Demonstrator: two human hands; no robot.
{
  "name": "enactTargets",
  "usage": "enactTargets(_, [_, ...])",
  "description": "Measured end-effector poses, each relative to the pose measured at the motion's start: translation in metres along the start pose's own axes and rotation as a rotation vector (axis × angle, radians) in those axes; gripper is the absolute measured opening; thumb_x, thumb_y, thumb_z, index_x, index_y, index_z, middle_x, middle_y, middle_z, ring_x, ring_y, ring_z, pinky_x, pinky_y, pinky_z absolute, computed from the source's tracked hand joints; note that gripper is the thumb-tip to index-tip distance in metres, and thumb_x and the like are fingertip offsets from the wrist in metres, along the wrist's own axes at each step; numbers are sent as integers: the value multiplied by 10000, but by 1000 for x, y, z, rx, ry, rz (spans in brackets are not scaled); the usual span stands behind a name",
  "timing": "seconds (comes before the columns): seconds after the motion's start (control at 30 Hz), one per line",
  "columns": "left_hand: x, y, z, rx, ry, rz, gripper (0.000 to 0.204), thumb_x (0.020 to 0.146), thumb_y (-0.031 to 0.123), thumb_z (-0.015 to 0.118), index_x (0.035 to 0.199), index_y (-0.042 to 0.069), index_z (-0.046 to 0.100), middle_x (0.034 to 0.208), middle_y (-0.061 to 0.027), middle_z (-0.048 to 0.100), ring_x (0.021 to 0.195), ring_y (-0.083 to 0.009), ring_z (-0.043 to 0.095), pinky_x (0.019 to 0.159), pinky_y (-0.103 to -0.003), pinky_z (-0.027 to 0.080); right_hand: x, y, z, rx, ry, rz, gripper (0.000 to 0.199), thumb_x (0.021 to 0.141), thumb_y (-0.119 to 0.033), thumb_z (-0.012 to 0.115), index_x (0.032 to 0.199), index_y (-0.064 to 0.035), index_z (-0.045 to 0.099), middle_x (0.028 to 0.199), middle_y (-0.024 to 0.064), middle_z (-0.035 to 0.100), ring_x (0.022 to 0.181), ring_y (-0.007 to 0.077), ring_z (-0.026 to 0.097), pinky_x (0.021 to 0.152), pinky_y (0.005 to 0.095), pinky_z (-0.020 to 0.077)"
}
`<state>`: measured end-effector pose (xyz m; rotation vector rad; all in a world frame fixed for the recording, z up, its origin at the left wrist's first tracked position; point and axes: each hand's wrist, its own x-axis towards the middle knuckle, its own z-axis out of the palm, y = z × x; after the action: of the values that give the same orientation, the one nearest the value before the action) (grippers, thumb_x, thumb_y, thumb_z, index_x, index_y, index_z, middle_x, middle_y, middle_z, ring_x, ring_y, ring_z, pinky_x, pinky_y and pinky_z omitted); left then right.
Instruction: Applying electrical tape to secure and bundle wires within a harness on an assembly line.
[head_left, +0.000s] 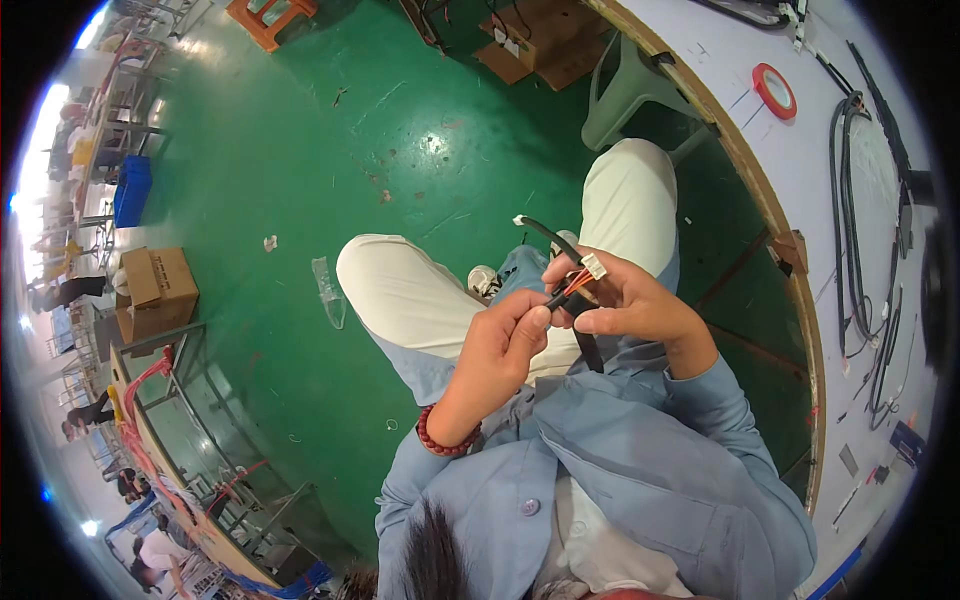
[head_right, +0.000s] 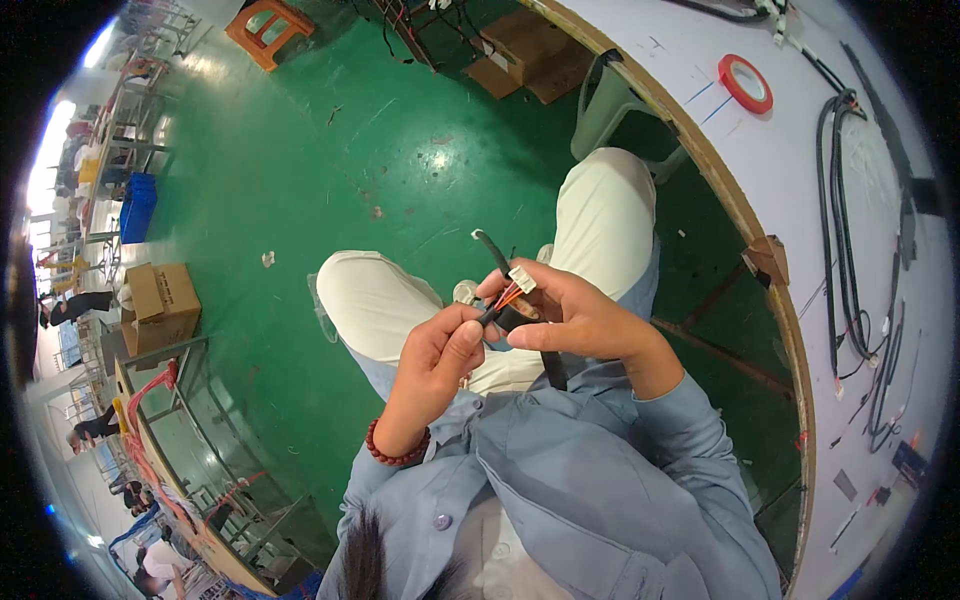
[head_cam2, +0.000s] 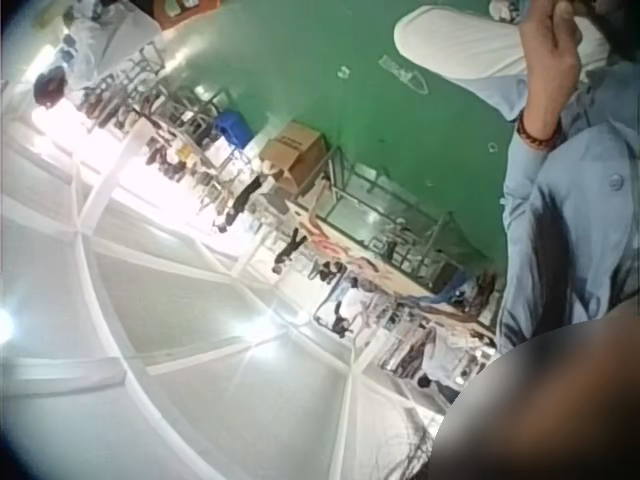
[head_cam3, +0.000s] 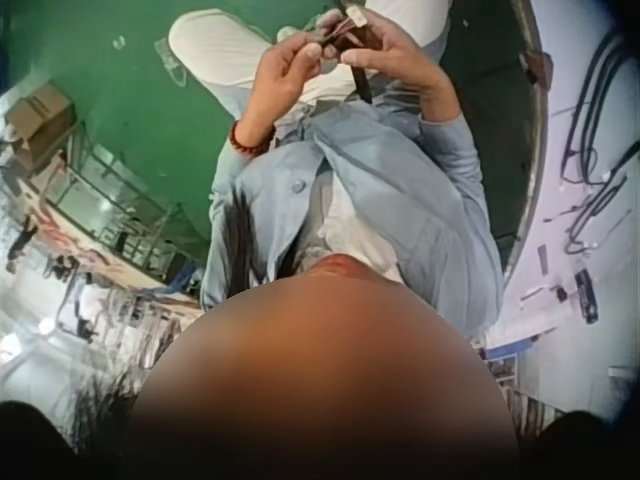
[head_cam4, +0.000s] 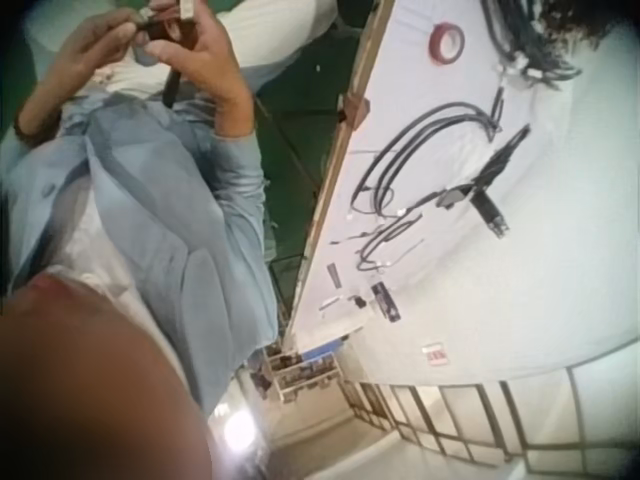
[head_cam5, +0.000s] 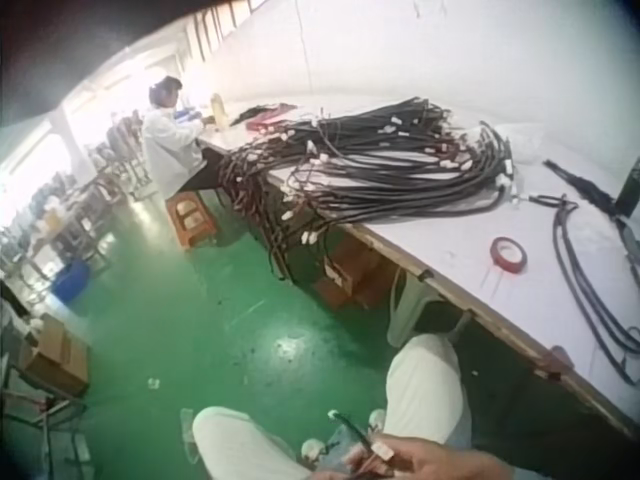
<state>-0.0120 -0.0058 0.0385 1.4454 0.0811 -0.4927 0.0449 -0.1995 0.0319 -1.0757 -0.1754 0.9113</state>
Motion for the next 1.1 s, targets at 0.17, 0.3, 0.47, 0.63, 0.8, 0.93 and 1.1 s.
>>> enactTargets(0.17, [0,10,-6,50,-36,-2,270,972,230,452,923,-13,558,583,50,389,531,-32,319,482,-204,265,1,-1,-2,-94,-5,26,539,706,-42,654,1203,12,451,1065,86,536,937,149,561,886,283,426])
enactTargets(0.3, [2,11,-7,149,-18,32,248,971,198,448,915,-17,559,587,46,396,535,-38,326,488,-206,290,2,-1,-3,-131,-5,14,527,699,-44,657,1186,5,461,1045,80,540,936,147,563,880,280,430])
enactTargets(0.47, [0,10,-1,240,77,73,135,931,106,496,938,-14,558,589,10,436,537,-54,365,493,-216,305,0,7,1,-30,56,-60,497,703,-43,656,1165,13,480,1054,87,525,921,162,570,853,287,445])
enactTargets(0.63, [-4,14,10,372,229,177,140,872,24,550,1008,5,577,605,-66,520,518,-79,416,489,-230,335,-2,14,-5,33,-86,-88,505,761,-19,677,1216,-8,459,1129,43,507,1039,117,500,905,260,402])
enactTargets(0.8, [1,-2,14,505,403,479,199,810,-25,588,994,25,645,658,-115,598,485,-123,490,451,-253,376,-9,21,19,108,123,-118,519,741,-60,684,1180,9,416,1030,111,520,817,183,591,769,302,481])
enactTargets(0.93, [7,-17,14,680,467,550,206,768,-51,604,953,24,655,655,-117,598,467,-169,513,443,-261,386,-18,33,30,173,275,-220,523,749,-49,685,1172,-3,381,990,113,531,797,189,599,732,308,499])
enactTargets(1.1, [12,-28,17,882,569,594,237,737,-14,598,953,79,626,591,-63,540,434,-224,495,403,-323,361,-13,14,43,96,358,-236,418,811,-115,639,1129,-13,386,1027,161,550,808,220,615,720,324,512])
